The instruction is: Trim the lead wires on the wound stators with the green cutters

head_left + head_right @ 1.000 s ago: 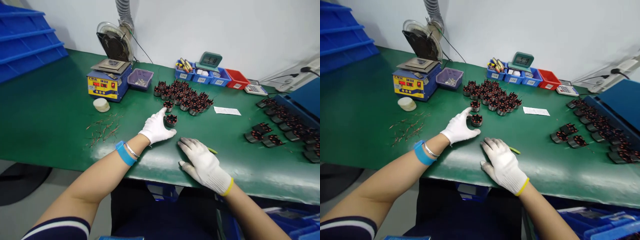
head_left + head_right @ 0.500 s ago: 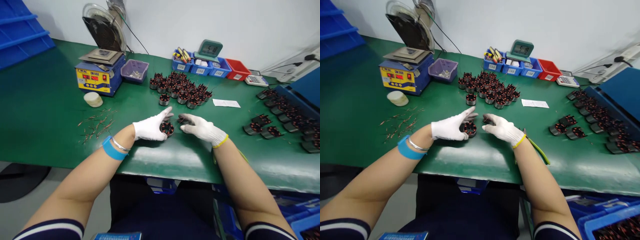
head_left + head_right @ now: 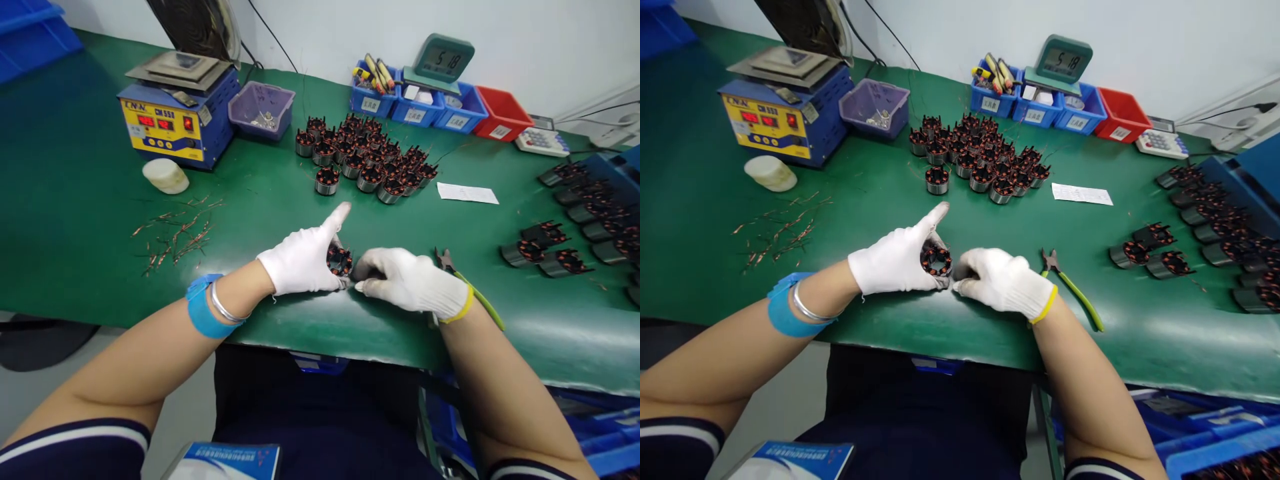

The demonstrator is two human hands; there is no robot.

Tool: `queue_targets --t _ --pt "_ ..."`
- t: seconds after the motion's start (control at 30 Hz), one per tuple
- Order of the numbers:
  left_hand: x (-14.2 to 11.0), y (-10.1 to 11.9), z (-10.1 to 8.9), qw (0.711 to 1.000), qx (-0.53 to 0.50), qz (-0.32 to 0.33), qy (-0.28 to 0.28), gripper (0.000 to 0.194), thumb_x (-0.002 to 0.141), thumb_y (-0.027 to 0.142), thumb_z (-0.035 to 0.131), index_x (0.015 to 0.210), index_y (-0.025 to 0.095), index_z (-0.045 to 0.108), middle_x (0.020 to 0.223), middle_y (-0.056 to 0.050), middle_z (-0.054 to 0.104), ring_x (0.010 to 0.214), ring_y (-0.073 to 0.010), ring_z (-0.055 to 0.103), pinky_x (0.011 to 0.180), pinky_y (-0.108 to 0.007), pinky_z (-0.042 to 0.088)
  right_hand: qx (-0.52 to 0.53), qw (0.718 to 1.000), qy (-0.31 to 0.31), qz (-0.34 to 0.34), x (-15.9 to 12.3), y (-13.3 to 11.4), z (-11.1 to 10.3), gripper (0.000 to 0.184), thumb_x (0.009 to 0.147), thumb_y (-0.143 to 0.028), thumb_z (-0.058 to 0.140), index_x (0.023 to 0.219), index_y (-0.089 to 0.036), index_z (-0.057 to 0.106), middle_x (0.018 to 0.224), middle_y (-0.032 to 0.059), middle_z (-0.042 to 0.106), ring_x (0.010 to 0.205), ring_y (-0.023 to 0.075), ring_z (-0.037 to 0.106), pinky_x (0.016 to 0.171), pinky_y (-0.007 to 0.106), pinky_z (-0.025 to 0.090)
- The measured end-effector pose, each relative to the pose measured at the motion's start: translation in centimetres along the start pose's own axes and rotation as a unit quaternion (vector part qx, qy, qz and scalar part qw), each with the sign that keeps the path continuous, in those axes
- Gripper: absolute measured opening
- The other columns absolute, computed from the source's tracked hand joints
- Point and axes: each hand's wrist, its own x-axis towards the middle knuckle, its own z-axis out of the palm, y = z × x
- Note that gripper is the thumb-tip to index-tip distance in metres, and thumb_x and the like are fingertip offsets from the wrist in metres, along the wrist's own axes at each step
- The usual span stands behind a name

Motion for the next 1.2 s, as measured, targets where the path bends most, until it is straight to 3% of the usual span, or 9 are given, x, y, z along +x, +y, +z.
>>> queue_targets --t 0.1,0.23,0.43,0.53,0.67,0.77,0.97,1.13,1.2 --pt "0.1 -0.1 0.1 1.0 -0.031 0.003 -0.005 0.124 0.059 0.04 0.079 0.155 0.023 0.001 0.104 -0.003 0.071 0.089 -0.0241 0.07 0.077 -0.03 0.051 0.067 0.987 0.144 -0.007 0.3 0.4 0.2 0.045 0.072 -0.039 0.073 0.113 -0.022 0.066 0.11 0.0046 0.067 0.093 0.0223 0.063 0.078 0.031 0.049" --pt "0.5 -0.5 0.0 0.999 -0.033 0.009 -0.005 0.121 0.06 0.038 0.078 0.155 0.026 0.003 0.106 -0.001 0.071 0.094 -0.0247 0.069 0.081 -0.031 0.051 0.05 0.964 0.251 -0.071 1.0 0.2 1.1 0.019 0.084 -0.03 0.055 0.085 -0.019 0.069 0.091 0.005 0.066 0.084 0.0196 0.061 0.079 0.032 0.047" --pt "0.5 -1.3 -1.3 0.993 -0.086 0.039 -0.068 0.116 0.063 0.026 0.072 0.155 0.027 0.001 0.128 -0.004 0.064 0.111 -0.0224 0.064 0.096 -0.032 0.049 -0.073 0.971 0.189 0.129 1.6 1.0 0.9 0.018 0.079 -0.034 0.056 0.077 -0.021 0.068 0.09 0.0059 0.067 0.082 0.0246 0.061 0.062 0.032 0.043" --pt "0.3 -1.3 -1.4 0.995 -0.095 0.029 -0.019 0.125 0.056 0.034 0.079 0.155 0.023 0.004 0.141 -0.011 0.053 0.121 -0.0265 0.058 0.098 -0.034 0.049 -0.022 0.987 0.123 0.105 1.3 1.4 0.3 0.022 0.075 -0.036 0.063 0.091 -0.024 0.07 0.097 0.004 0.07 0.087 0.024 0.063 0.064 0.031 0.046" --pt "0.2 -0.9 -0.8 0.998 -0.041 -0.028 0.026 0.128 0.054 0.046 0.081 0.155 0.021 0.007 0.12 -0.01 0.065 0.099 -0.0266 0.067 0.085 -0.035 0.052 0.08 0.993 0.074 0.044 0.8 0.6 0.4 0.05 0.066 -0.04 0.074 0.113 -0.025 0.065 0.107 0.0025 0.07 0.09 0.0212 0.064 0.072 0.029 0.048" --pt "0.4 -0.6 -0.5 0.999 0.003 -0.044 0.023 0.119 0.06 0.046 0.077 0.155 0.022 0.009 0.105 -0.005 0.07 0.091 -0.0249 0.068 0.081 -0.032 0.051 0.081 0.989 0.11 0.05 1.0 -0.2 0.8 0.026 0.081 -0.043 0.061 0.094 -0.022 0.069 0.088 0.0023 0.07 0.078 0.0192 0.063 0.064 0.028 0.045" --pt "0.6 -0.7 -0.5 0.998 0.048 -0.028 0.028 0.118 0.057 0.05 0.079 0.154 0.027 0.018 0.103 -0.001 0.07 0.083 -0.0232 0.068 0.072 -0.03 0.049 -0.061 0.973 0.132 0.177 1.3 0.7 -0.3 0.037 0.09 -0.049 0.046 0.081 -0.02 0.068 0.078 0.0076 0.068 0.073 0.0243 0.061 0.058 0.03 0.038" --pt "0.7 -1.1 -0.2 1.0 -0.014 -0.022 0.014 0.122 0.056 0.046 0.081 0.155 0.025 0.012 0.103 -0.002 0.071 0.089 -0.0226 0.068 0.077 -0.029 0.05 0.075 0.986 0.134 0.064 2.0 0.5 -0.4 0.029 0.09 -0.039 0.048 0.103 -0.023 0.069 0.094 0.0028 0.071 0.083 0.0205 0.063 0.071 0.029 0.044" --pt "0.9 -1.2 -0.1 0.999 -0.034 -0.011 0.004 0.121 0.057 0.044 0.08 0.155 0.025 0.011 0.105 -0.002 0.072 0.091 -0.0225 0.069 0.081 -0.029 0.05 0.04 0.988 0.114 0.099 2.4 0.5 -0.3 0.026 0.086 -0.038 0.051 0.096 -0.024 0.07 0.09 0.0029 0.071 0.083 0.0225 0.063 0.072 0.031 0.045"
